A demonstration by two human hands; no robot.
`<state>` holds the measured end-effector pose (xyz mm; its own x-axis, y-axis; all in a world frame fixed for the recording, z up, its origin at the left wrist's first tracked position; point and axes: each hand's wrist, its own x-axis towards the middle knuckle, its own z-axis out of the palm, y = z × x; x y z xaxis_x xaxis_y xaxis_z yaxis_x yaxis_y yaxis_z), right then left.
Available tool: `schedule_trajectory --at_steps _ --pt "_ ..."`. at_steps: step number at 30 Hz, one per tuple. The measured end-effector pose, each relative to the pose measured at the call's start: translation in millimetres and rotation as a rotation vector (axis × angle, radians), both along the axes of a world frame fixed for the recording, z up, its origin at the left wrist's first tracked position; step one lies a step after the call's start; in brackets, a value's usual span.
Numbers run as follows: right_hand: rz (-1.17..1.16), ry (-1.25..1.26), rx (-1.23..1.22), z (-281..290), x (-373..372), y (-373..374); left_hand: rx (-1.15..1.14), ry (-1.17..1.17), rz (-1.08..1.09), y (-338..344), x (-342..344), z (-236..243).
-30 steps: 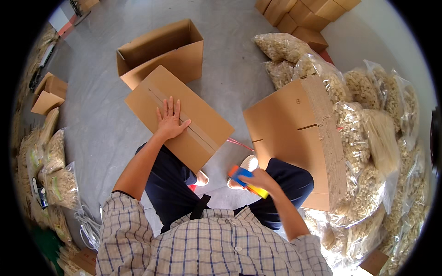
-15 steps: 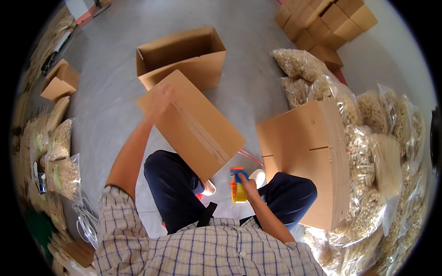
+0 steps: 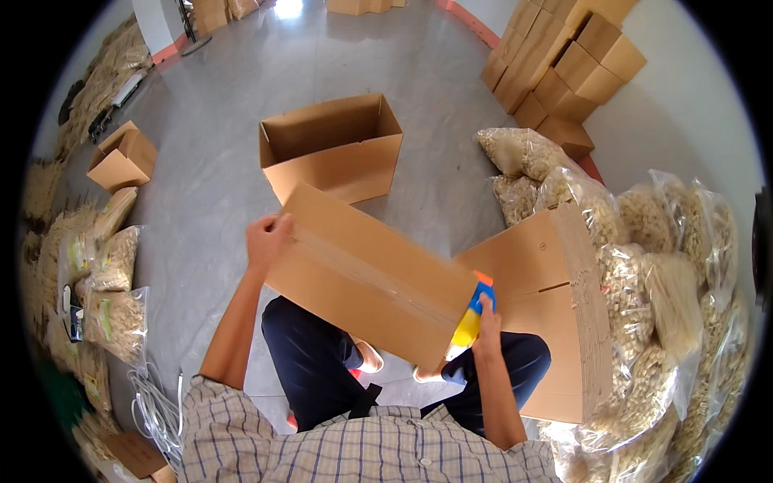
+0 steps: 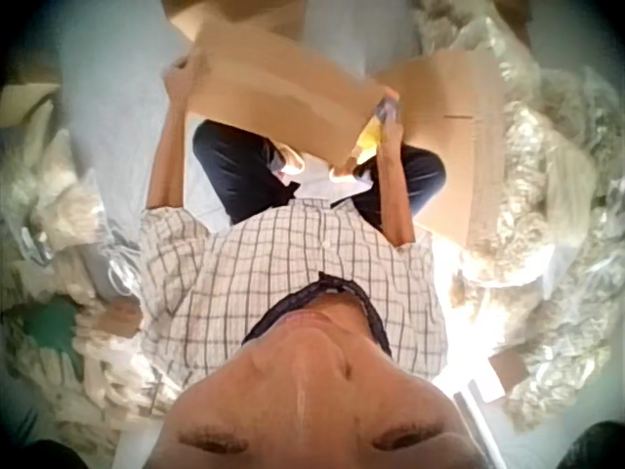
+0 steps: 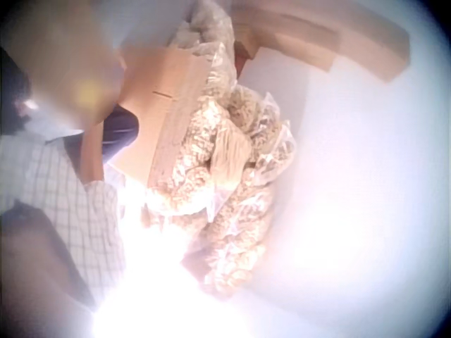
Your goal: The person folds cardboard box flats into open boxes and applies packing tape to the bottom seam using a tape dispenser.
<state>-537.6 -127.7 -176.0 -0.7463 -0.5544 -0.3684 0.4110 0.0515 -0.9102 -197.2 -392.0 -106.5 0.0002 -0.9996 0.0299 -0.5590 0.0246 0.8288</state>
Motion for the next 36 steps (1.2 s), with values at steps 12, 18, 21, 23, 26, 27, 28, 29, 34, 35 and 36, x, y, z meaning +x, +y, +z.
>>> schedule_trajectory --at_steps 12,18,21,23,26,27,28,29,34,35,36 --pt "0.119 0.441 -0.238 110.6 31.0 -32.7 -0.306 1.239 0.454 64.0 90.2 23.8" --pt "0.214 0.334 -0.207 105.4 34.3 -7.6 0.099 1.466 0.882 87.9 49.8 -39.6" --pt "0.231 0.277 -0.170 97.2 35.8 8.5 0.207 1.538 0.343 81.7 10.6 -77.4" --pt "0.218 0.249 -0.165 99.9 36.3 16.7 0.647 1.712 0.265 70.1 -32.5 -63.9" --pt "0.156 0.259 -0.155 110.2 36.4 30.6 0.907 1.620 0.293 54.7 -68.1 -75.8" --pt "0.120 0.281 -0.155 112.7 34.8 33.8 0.928 1.573 0.233 48.4 -77.3 -87.7" --pt "0.074 0.311 -0.143 115.6 30.0 40.7 0.920 1.565 0.294 40.5 -87.5 -103.8" --pt "0.029 0.339 -0.127 118.5 25.7 48.7 0.912 1.553 0.357 30.3 -90.0 -121.6" --pt "-0.067 0.373 -0.164 140.1 -20.8 96.2 0.655 1.418 0.114 -27.7 -84.5 -153.6" --pt "-0.099 0.395 -0.165 145.6 -32.1 108.1 0.851 1.379 0.190 -47.6 -81.5 -148.1" --pt "-0.128 0.415 -0.164 151.3 -42.2 120.1 1.044 1.320 0.270 -68.7 -78.4 -143.9"
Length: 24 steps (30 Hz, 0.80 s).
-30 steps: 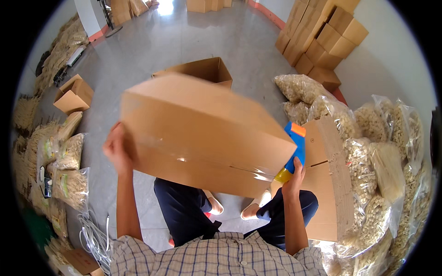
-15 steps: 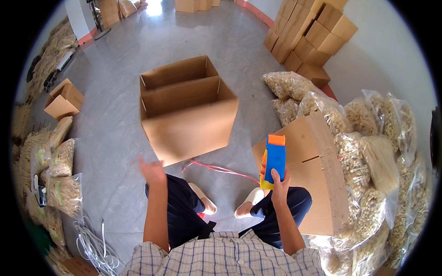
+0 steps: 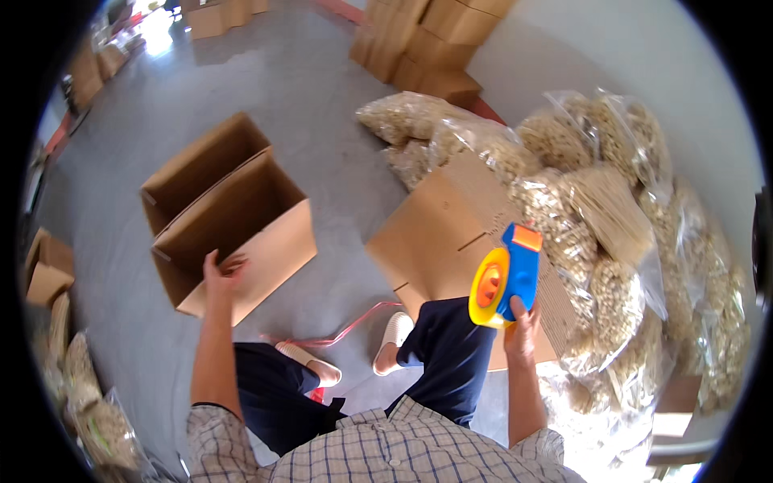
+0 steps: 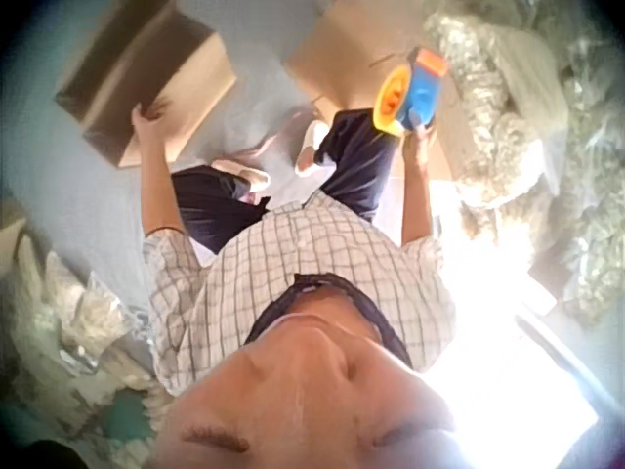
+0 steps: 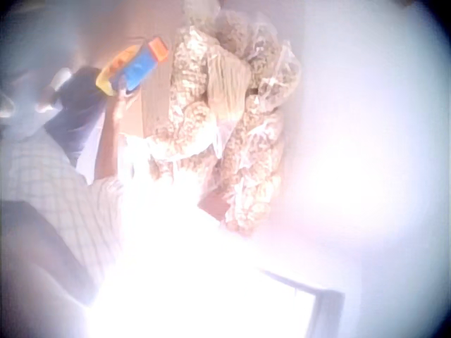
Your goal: The person folds cardboard box flats into open boxes and applies packing tape to the bottom seam using a tape dispenser.
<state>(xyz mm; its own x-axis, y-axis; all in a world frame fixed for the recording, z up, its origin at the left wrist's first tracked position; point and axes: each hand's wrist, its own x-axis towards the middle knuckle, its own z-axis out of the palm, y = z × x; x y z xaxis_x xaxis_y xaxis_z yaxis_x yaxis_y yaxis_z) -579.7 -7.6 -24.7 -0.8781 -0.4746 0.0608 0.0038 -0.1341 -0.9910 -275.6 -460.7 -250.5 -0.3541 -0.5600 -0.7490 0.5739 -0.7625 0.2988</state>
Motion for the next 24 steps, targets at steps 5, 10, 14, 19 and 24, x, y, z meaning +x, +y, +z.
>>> schedule_trajectory --at_steps 5,10,14,19,24 --pt "-0.242 0.195 0.194 9.0 -49.6 57.9 -0.076 -0.064 0.126 -68.9 8.0 -25.0" --pt "-0.508 0.559 0.927 -0.2 -67.6 87.9 -0.627 0.248 0.259 -115.0 26.6 -40.2" --pt "-0.502 0.554 1.158 -20.2 -63.8 89.7 -0.723 -0.042 -0.223 -79.1 -50.6 9.3" --pt "-0.407 0.674 1.340 -43.3 -59.8 80.9 -1.445 0.036 -0.911 66.4 -194.0 55.0" --pt "-0.375 0.750 1.368 -54.2 -55.4 81.8 -2.361 -0.351 -1.233 232.9 -301.2 131.0"
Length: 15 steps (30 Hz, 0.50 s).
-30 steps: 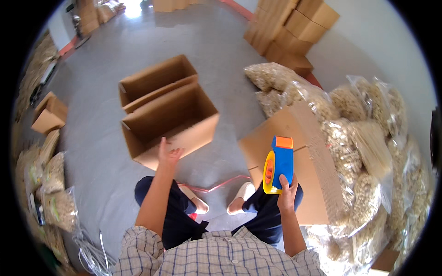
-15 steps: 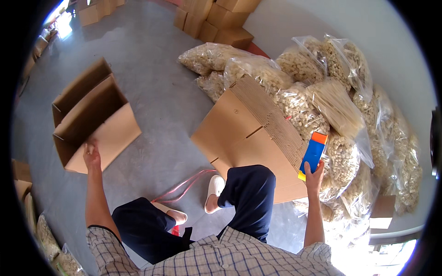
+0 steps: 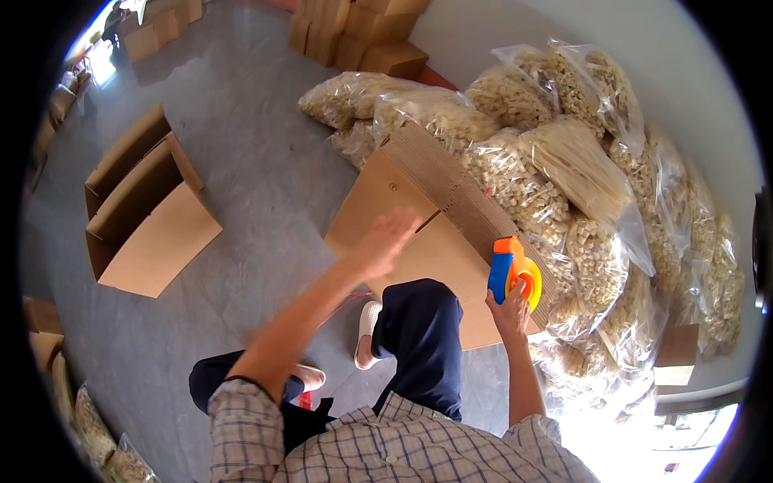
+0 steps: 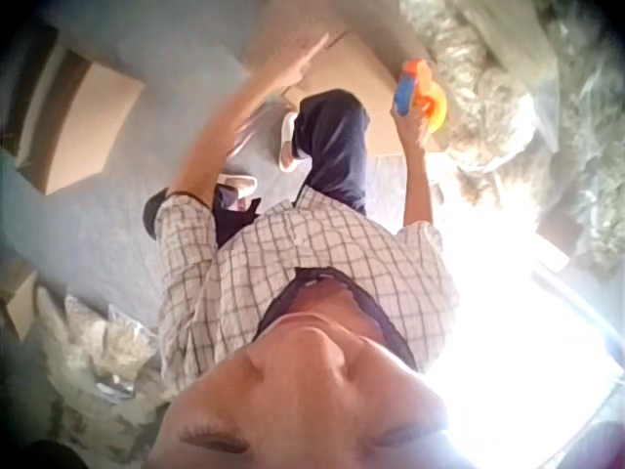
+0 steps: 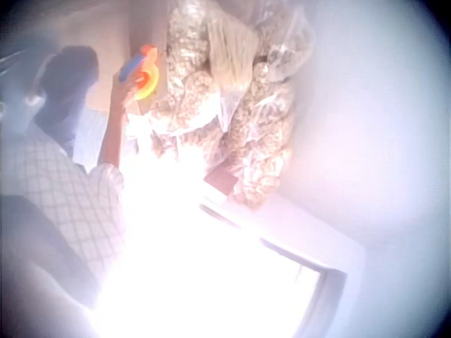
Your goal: The person folds cardboard box flats into open boxes and applies packing tape to the bottom seam using a tape dispenser.
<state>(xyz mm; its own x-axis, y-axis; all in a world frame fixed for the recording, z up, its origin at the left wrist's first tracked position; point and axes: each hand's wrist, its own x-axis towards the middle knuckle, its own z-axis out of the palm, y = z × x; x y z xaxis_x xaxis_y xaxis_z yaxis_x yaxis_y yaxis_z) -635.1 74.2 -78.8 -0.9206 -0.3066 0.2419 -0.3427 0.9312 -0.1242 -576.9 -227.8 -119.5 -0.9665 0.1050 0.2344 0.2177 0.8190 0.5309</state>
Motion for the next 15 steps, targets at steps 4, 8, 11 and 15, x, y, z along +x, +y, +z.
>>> schedule_trajectory --at_steps 4,8,11,15 --pt "0.038 0.035 -0.040 -1.6 5.9 4.0 -0.202 0.020 -0.022 49.4 -33.0 17.0" --pt "0.084 0.036 -0.030 2.0 15.0 3.4 -0.318 -0.016 -0.007 53.5 -43.1 3.0" --pt "0.102 0.010 -0.039 11.3 27.3 5.7 -0.359 0.068 0.052 58.3 -33.9 9.3" --pt "0.060 0.023 -0.418 22.1 37.5 16.7 -0.385 0.191 0.063 53.2 -24.3 16.7"
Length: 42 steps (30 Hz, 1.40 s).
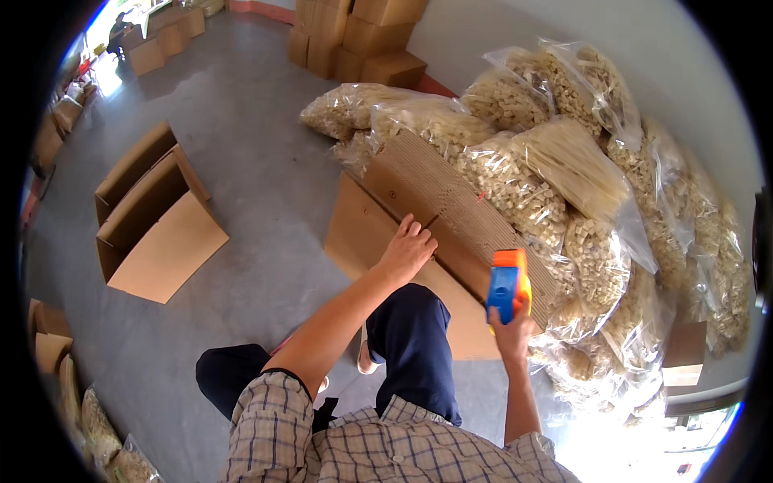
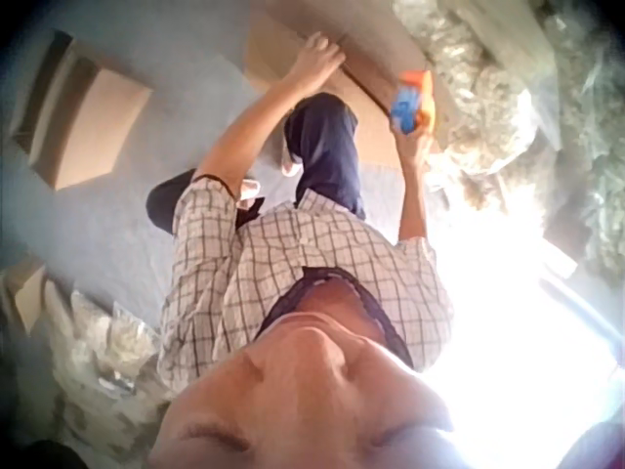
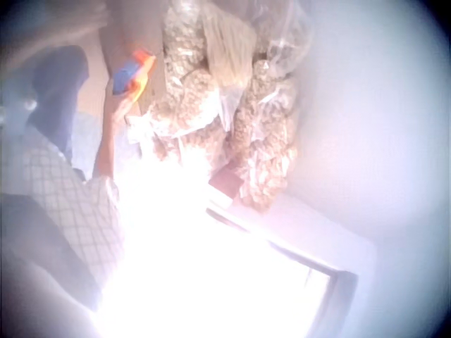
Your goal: The person folds cardboard box flats into open boxes and applies packing tape to the bottom seam using a tape dispenser.
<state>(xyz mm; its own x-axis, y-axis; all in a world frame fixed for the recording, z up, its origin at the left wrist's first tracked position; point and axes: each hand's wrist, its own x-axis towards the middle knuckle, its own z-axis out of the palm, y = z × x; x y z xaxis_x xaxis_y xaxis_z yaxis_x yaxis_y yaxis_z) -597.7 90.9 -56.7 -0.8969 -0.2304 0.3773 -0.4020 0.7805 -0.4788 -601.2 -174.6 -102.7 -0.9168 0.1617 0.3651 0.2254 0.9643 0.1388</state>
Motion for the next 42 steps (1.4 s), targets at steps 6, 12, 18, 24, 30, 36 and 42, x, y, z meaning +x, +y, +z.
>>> schedule_trajectory --at_steps 6,12,18,24,30,36,42 --pt "0.117 -0.406 -1.182 33.8 -4.0 24.1 0.106 0.263 -0.114 -16.9 33.0 -8.9" --pt "0.248 -0.367 -1.170 78.6 6.8 -2.3 0.148 0.172 -0.062 -62.3 56.3 -1.3" --pt "0.373 -0.254 -0.872 111.4 17.9 -29.1 0.189 0.145 0.111 -138.6 111.3 81.4" --pt "0.623 -0.267 -0.579 129.3 17.9 -101.2 0.233 -0.024 0.236 -202.6 205.3 106.7" --pt "0.635 0.038 -0.073 84.1 26.4 -189.5 0.279 -0.089 0.361 -215.5 280.4 90.6" --pt "0.858 -0.181 0.324 21.4 72.0 -221.4 0.371 -0.192 0.440 -213.0 343.5 47.3" --pt "0.966 -0.320 0.415 -36.0 134.5 -204.4 0.523 -0.201 0.577 -197.8 393.8 19.8"
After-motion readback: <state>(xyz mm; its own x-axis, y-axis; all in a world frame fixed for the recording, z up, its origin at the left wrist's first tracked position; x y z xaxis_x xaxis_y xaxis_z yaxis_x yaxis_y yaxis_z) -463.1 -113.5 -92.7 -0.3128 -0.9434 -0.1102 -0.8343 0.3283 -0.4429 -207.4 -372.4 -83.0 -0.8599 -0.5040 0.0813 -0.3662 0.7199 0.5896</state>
